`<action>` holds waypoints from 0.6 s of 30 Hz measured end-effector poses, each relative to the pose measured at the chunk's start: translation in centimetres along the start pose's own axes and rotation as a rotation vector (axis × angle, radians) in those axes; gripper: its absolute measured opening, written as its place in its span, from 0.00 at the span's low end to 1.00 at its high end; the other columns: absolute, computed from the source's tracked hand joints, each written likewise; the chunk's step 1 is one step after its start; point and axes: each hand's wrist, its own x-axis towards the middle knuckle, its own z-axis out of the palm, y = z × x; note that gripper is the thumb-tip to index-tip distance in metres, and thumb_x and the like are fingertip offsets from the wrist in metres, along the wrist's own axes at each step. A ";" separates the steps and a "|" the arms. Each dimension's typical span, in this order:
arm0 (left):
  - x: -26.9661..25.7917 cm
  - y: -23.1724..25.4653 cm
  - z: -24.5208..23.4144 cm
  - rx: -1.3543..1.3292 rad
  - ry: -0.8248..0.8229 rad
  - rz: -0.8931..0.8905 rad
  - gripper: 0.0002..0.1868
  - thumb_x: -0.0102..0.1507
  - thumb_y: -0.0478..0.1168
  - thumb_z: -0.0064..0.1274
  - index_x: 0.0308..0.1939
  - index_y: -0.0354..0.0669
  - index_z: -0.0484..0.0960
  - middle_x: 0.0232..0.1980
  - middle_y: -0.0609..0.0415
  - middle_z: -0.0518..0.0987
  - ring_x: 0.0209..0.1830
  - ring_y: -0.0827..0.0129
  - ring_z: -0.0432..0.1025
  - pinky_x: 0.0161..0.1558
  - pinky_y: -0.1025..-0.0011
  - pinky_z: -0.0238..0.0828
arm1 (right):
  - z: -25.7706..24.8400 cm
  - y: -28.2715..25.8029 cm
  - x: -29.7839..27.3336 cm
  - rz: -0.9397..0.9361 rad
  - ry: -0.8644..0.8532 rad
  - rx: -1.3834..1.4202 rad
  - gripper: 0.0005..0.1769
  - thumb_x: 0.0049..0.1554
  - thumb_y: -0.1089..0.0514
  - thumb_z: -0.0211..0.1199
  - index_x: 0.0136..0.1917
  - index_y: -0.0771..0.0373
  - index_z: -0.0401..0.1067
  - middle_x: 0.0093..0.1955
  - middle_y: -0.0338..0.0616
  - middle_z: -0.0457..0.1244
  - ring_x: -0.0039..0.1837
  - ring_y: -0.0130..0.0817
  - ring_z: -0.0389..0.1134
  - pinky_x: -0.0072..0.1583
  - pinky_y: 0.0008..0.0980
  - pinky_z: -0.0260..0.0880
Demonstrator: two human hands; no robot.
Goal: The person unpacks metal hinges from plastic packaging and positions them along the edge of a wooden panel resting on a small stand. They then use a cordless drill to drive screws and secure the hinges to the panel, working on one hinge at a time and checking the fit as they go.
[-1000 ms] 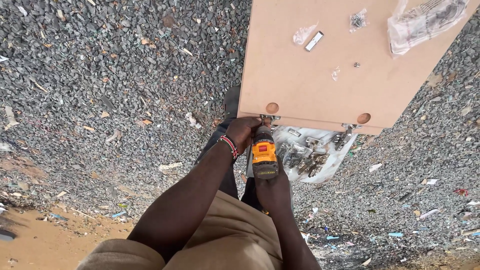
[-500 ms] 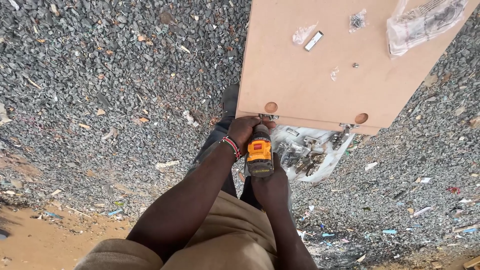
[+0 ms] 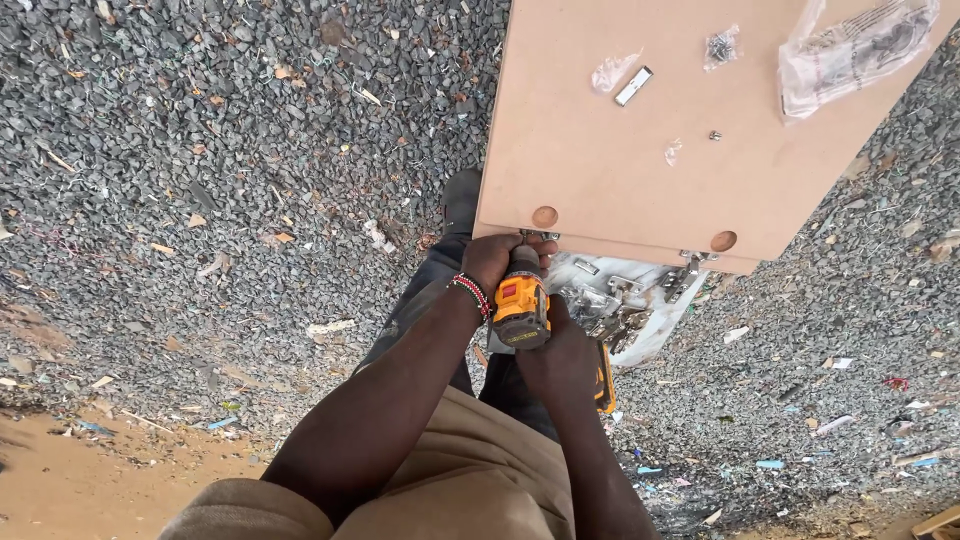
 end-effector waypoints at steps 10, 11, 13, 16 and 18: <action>-2.3 0.7 2.5 0.103 0.073 0.037 0.21 0.82 0.42 0.42 0.60 0.32 0.89 0.60 0.30 0.93 0.53 0.50 0.92 0.56 0.60 0.93 | 1.3 1.6 -0.4 0.073 0.041 0.183 0.27 0.59 0.47 0.68 0.71 0.52 0.81 0.50 0.66 0.78 0.65 0.79 0.78 0.61 0.76 0.81; -2.3 0.9 2.5 0.099 0.079 0.040 0.20 0.82 0.41 0.42 0.60 0.31 0.88 0.59 0.29 0.93 0.51 0.50 0.92 0.56 0.60 0.93 | 1.7 1.8 -0.3 0.005 0.094 0.196 0.26 0.60 0.48 0.70 0.70 0.55 0.81 0.47 0.69 0.77 0.62 0.83 0.76 0.57 0.75 0.81; -2.2 1.2 2.5 0.098 0.085 0.048 0.20 0.82 0.40 0.42 0.60 0.30 0.87 0.59 0.29 0.93 0.50 0.50 0.92 0.56 0.59 0.93 | 1.9 1.9 -0.2 -0.066 0.149 0.214 0.24 0.61 0.50 0.72 0.69 0.58 0.82 0.45 0.72 0.75 0.59 0.87 0.75 0.53 0.74 0.81; -4.0 1.7 4.2 0.140 0.098 0.067 0.19 0.82 0.41 0.46 0.61 0.29 0.88 0.60 0.27 0.92 0.53 0.45 0.92 0.58 0.56 0.93 | 1.1 1.5 -0.5 -0.043 0.098 0.219 0.28 0.60 0.49 0.72 0.72 0.55 0.81 0.48 0.69 0.77 0.62 0.80 0.77 0.57 0.76 0.80; -8.0 2.4 7.4 0.426 0.253 0.218 0.23 0.75 0.44 0.60 0.65 0.26 0.91 0.65 0.25 0.90 0.67 0.38 0.87 0.67 0.48 0.86 | 0.5 1.1 -0.8 -0.034 0.026 0.253 0.34 0.59 0.48 0.69 0.76 0.59 0.79 0.50 0.70 0.78 0.63 0.84 0.77 0.60 0.83 0.78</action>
